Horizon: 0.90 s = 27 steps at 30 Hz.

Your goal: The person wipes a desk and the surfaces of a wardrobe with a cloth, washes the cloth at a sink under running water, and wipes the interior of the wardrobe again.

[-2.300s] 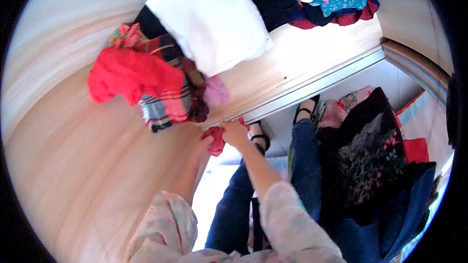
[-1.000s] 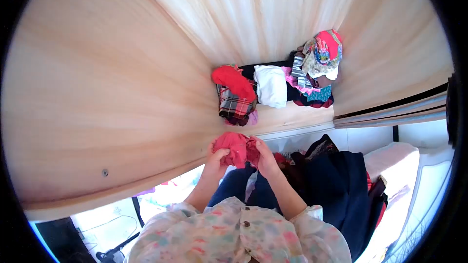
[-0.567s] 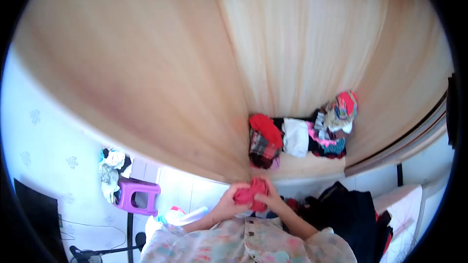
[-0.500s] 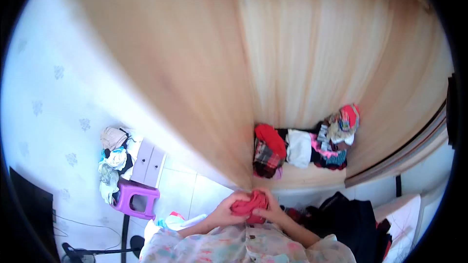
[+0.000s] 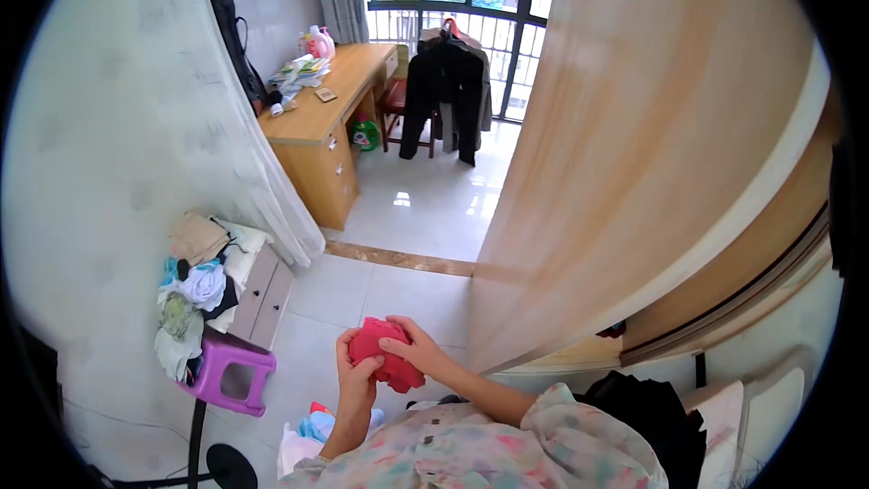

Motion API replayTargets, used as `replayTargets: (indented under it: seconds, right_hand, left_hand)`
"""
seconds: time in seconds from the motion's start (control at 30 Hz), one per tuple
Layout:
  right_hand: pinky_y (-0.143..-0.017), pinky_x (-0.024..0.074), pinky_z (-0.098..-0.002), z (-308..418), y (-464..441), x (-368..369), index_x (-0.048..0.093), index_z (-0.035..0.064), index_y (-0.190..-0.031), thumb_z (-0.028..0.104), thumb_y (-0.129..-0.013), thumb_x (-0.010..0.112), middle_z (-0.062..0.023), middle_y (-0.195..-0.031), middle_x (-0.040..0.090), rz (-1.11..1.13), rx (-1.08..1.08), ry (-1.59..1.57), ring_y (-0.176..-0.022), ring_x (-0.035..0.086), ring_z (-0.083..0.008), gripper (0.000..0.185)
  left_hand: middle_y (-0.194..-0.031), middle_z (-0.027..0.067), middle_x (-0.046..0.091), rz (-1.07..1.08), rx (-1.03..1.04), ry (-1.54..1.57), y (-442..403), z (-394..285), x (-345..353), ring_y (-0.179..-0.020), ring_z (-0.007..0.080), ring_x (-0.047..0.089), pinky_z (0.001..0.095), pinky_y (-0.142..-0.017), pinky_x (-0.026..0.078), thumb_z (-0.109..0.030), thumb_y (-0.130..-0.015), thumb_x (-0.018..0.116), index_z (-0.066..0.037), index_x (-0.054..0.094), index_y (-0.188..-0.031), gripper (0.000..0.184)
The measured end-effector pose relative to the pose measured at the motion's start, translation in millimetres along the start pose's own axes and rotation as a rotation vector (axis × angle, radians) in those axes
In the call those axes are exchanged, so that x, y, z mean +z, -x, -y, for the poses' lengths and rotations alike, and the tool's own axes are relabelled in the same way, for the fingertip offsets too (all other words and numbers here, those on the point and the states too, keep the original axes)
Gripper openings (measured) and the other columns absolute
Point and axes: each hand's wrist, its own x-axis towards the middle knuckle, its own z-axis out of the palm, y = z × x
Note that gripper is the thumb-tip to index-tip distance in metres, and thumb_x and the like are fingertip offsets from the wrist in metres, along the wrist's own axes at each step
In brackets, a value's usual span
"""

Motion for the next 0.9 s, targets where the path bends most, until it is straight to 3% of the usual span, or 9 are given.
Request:
replayTargets:
  seconds: [0.2,0.4,0.47,0.63,0.67,0.8,0.87,0.9]
  right_hand:
    - [-0.090,0.0438,-0.0305,6.2,-103.0,-7.4,0.043,0.0033,-0.129,0.027,-0.079,0.072,-0.0137,-0.114,0.056,-0.075,-0.031,0.086,-0.104,0.054,-0.0194,0.062]
    - [-0.088,0.0445,-0.0292,9.7,-210.9,-63.8,0.048,0.0025,-0.125,0.028,-0.076,0.073,-0.0116,-0.110,0.059,-0.151,-0.033,-0.025,-0.100,0.056,-0.0183,0.060]
    - [-0.088,0.0444,-0.0291,-4.8,-248.3,-85.5,0.049,0.0027,-0.124,0.030,-0.076,0.073,-0.0113,-0.111,0.058,-0.227,-0.061,-0.034,-0.101,0.055,-0.0178,0.060]
    - [-0.087,0.0453,-0.0299,-9.2,-316.2,-122.8,0.048,0.0029,-0.125,0.035,-0.077,0.072,-0.0124,-0.110,0.058,-0.404,0.034,-0.054,-0.101,0.055,-0.0189,0.062]
    - [-0.088,0.0448,-0.0298,-5.9,-332.4,-129.1,0.046,0.0024,-0.127,0.031,-0.081,0.069,-0.0114,-0.113,0.056,-0.398,0.064,-0.025,-0.103,0.054,-0.0179,0.059]
    - [-0.087,0.0455,-0.0289,-8.0,-405.4,-142.3,0.046,0.0004,-0.127,0.031,-0.086,0.064,-0.0108,-0.110,0.057,-0.362,0.089,0.005,-0.101,0.054,-0.0163,0.055]
    - [-0.087,0.0453,-0.0288,5.3,-446.2,-149.3,0.046,0.0002,-0.127,0.030,-0.086,0.063,-0.0109,-0.109,0.059,-0.367,0.108,-0.010,-0.101,0.055,-0.0166,0.053]
    - [-0.087,0.0458,-0.0284,0.4,-469.8,-157.4,0.047,-0.0001,-0.126,0.027,-0.086,0.063,-0.0115,-0.108,0.060,-0.367,0.084,0.035,-0.099,0.056,-0.0167,0.050]
  left_hand:
    - [-0.115,0.0116,0.047,-0.102,0.027,0.104,-90.9,1.8,-9.8,-0.102,0.0231,0.053,0.0349,-0.080,0.053,0.005,-0.070,0.059,-0.009,0.035,-0.123,0.059]
    - [-0.112,0.0112,0.049,-0.025,-0.153,0.041,-212.4,8.3,10.9,-0.099,0.0240,0.055,0.0363,-0.076,0.055,0.004,-0.072,0.061,-0.011,0.034,-0.124,0.060]
    - [-0.110,0.0116,0.051,-0.029,-0.182,0.018,-267.4,25.0,10.4,-0.093,0.0275,0.057,0.0404,-0.065,0.055,0.001,-0.070,0.059,-0.011,0.035,-0.121,0.058]
    - [-0.113,0.0131,0.050,0.065,-0.402,-0.016,-369.0,16.8,25.8,-0.099,0.0287,0.056,0.0412,-0.075,0.054,0.002,-0.067,0.061,-0.010,0.037,-0.122,0.061]
    - [-0.114,0.0133,0.050,0.086,-0.423,-0.025,-389.1,15.5,26.9,-0.099,0.0287,0.055,0.0413,-0.075,0.054,0.002,-0.067,0.061,-0.010,0.037,-0.122,0.061]
    - [-0.112,0.0127,0.053,0.000,-0.448,0.046,-464.6,3.8,22.5,-0.102,0.0298,0.055,0.0438,-0.085,0.051,0.002,-0.066,0.059,-0.007,0.042,-0.119,0.057]
    - [-0.111,0.0139,0.052,0.057,-0.402,0.108,-518.9,10.6,7.7,-0.099,0.0305,0.056,0.0443,-0.083,0.052,0.002,-0.067,0.058,-0.007,0.041,-0.118,0.055]
    - [-0.106,0.0116,0.057,0.062,-0.419,0.071,-541.4,5.1,11.0,-0.103,0.0289,0.056,0.0418,-0.089,0.049,0.000,-0.065,0.057,-0.005,0.051,-0.108,0.044]
